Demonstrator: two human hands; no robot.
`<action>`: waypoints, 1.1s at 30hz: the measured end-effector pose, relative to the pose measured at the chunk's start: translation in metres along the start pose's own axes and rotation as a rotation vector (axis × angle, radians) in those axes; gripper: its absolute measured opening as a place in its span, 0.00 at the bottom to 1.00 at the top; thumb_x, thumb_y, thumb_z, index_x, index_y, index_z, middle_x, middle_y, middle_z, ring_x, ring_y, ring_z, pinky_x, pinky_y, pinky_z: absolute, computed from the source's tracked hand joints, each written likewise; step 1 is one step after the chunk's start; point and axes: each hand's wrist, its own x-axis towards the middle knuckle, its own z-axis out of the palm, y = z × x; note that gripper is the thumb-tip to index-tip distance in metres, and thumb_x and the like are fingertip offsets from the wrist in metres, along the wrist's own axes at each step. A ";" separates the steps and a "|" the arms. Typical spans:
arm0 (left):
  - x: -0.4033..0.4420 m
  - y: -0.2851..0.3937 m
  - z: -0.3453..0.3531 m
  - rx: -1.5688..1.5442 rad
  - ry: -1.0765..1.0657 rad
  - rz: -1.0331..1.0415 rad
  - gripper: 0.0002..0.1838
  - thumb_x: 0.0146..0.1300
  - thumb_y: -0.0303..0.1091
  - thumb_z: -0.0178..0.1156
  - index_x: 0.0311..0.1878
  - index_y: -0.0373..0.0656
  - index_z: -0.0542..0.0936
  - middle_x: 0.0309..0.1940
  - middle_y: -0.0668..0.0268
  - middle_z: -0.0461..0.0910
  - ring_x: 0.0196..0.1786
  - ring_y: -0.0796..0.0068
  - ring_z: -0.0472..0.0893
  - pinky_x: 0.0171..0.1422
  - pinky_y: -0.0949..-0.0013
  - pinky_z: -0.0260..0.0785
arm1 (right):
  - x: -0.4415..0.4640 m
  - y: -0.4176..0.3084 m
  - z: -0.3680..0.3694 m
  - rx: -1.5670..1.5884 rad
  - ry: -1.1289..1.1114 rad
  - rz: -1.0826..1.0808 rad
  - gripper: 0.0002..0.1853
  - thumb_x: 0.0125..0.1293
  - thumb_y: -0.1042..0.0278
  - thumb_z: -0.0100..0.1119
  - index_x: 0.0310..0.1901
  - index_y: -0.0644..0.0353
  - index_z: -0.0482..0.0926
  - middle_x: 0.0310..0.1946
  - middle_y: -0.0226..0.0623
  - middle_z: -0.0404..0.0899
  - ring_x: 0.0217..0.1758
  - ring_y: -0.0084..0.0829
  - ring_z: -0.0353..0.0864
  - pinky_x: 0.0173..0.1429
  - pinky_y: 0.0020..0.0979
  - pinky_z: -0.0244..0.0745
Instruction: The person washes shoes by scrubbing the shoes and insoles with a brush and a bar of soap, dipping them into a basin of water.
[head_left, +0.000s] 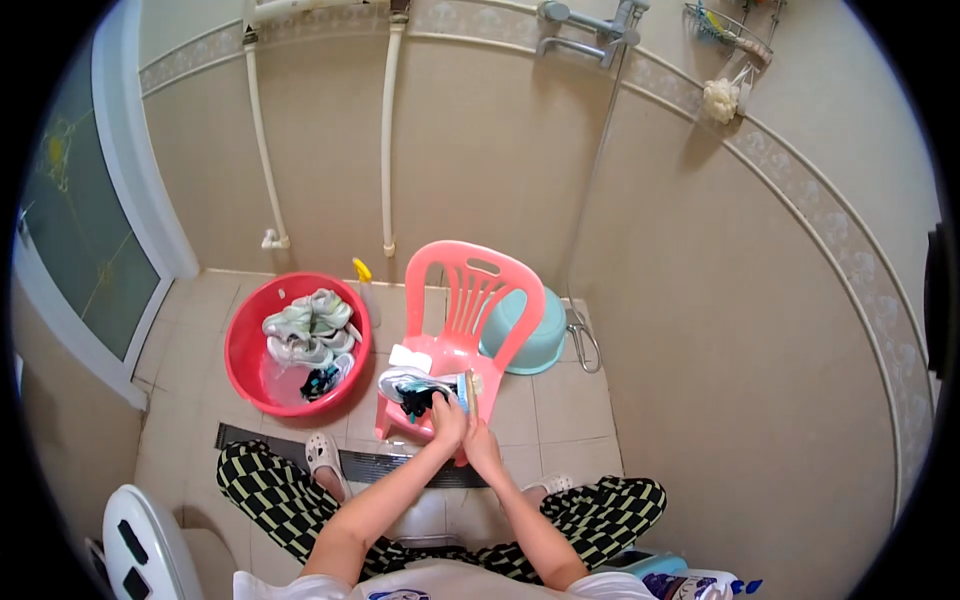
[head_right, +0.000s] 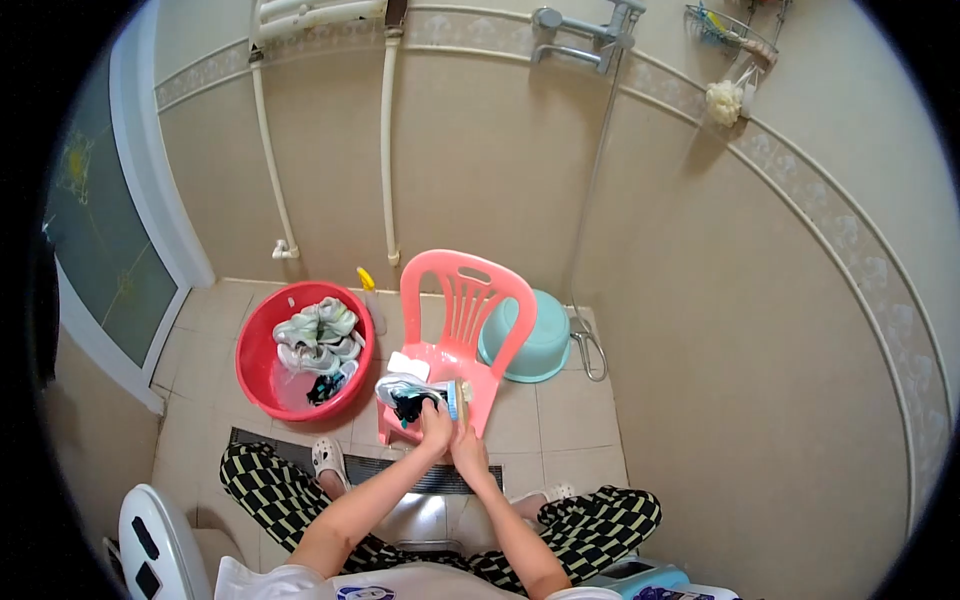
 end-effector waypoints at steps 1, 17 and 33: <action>0.003 -0.011 0.005 -0.040 0.005 0.011 0.13 0.60 0.34 0.47 0.35 0.31 0.66 0.30 0.45 0.72 0.37 0.45 0.73 0.40 0.53 0.63 | 0.005 -0.002 0.002 0.013 -0.012 -0.001 0.25 0.66 0.51 0.31 0.41 0.68 0.69 0.28 0.63 0.74 0.34 0.61 0.74 0.40 0.54 0.67; 0.022 -0.047 0.021 -0.618 -0.077 -0.671 0.22 0.61 0.46 0.52 0.34 0.30 0.73 0.29 0.61 0.75 0.28 0.71 0.74 0.30 0.65 0.69 | -0.012 0.014 0.013 -0.124 -0.104 0.097 0.26 0.66 0.50 0.33 0.39 0.69 0.69 0.29 0.60 0.76 0.34 0.58 0.76 0.42 0.51 0.69; 0.011 -0.061 0.034 -0.574 -0.075 -0.626 0.20 0.62 0.44 0.52 0.31 0.31 0.73 0.31 0.60 0.75 0.30 0.72 0.73 0.32 0.66 0.68 | 0.054 -0.003 0.017 -0.277 0.020 -0.058 0.25 0.66 0.52 0.34 0.37 0.71 0.71 0.26 0.55 0.77 0.32 0.51 0.78 0.37 0.46 0.72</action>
